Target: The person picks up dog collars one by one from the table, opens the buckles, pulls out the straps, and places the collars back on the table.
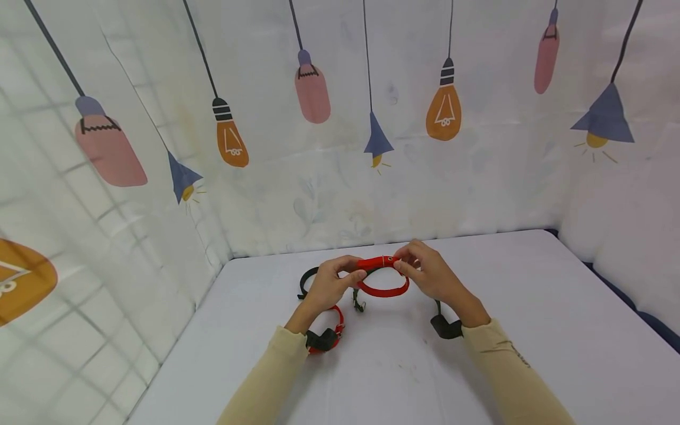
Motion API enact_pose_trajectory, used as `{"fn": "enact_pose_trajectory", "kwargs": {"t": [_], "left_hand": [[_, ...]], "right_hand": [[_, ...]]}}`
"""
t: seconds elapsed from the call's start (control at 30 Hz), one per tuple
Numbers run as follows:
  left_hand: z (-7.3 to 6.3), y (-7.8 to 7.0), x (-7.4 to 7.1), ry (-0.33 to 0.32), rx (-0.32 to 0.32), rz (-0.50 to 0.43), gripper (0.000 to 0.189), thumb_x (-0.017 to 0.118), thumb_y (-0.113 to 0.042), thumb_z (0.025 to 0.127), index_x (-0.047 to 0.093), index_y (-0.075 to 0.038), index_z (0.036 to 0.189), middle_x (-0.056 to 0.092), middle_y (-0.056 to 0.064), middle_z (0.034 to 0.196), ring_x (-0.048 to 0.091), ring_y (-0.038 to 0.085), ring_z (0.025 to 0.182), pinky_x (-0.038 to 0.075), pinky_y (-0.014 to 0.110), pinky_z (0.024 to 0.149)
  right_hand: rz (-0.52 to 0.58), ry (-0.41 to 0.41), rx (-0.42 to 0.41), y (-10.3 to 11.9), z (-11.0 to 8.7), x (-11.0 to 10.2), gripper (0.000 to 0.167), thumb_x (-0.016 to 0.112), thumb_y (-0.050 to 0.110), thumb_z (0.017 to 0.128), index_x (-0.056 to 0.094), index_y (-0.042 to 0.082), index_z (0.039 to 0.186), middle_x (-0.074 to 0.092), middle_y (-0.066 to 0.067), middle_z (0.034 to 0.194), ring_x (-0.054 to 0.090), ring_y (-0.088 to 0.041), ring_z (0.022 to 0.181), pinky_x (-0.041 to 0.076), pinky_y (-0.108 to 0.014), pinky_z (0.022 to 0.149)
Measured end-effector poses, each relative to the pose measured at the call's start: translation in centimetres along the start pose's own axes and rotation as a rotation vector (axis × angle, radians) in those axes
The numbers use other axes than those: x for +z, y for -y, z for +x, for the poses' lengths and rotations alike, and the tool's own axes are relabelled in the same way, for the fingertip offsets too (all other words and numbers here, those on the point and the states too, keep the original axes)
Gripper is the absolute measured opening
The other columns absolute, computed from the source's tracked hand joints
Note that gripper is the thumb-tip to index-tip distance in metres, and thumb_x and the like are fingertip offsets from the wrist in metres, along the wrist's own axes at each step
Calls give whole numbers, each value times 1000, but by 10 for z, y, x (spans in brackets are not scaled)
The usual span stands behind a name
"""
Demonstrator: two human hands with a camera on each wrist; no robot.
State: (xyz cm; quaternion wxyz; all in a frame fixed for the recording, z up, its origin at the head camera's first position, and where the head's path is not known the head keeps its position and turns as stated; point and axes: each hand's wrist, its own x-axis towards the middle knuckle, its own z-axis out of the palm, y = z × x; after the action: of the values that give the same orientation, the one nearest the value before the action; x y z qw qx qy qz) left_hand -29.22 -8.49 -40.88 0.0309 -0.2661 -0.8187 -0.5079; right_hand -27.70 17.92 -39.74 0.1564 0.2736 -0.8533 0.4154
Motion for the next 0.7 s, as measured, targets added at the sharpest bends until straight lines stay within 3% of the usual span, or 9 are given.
{"fn": "enact_pose_trajectory", "kwargs": {"t": [0.33,0.53,0.7], "left_hand": [[0,-3,-4,-9,-19,-33,31,72,-27,97,70,-17,126,75,6,112,77,24,82,60,31,85],[-2,-6,-3,-20,-17,-72,30,71,-21,97,70,-17,127,75,9,112,76,28,84,61,31,82],[-2,-8,0,-23,-22,-74,30,72,-24,97,71,-19,126,74,9,114,76,28,85,61,29,80]], "right_hand": [[-8,-25,13,6,2,2,18,60,15,104,57,2,117,66,-8,106,63,-20,96,53,-38,88],[44,-14,85,10,2,1,23,49,17,109,51,-1,123,61,-13,111,57,-24,101,50,-31,86],[78,23,85,10,0,-2,20,50,16,109,51,0,121,60,-10,108,55,-22,98,50,-26,85]]}}
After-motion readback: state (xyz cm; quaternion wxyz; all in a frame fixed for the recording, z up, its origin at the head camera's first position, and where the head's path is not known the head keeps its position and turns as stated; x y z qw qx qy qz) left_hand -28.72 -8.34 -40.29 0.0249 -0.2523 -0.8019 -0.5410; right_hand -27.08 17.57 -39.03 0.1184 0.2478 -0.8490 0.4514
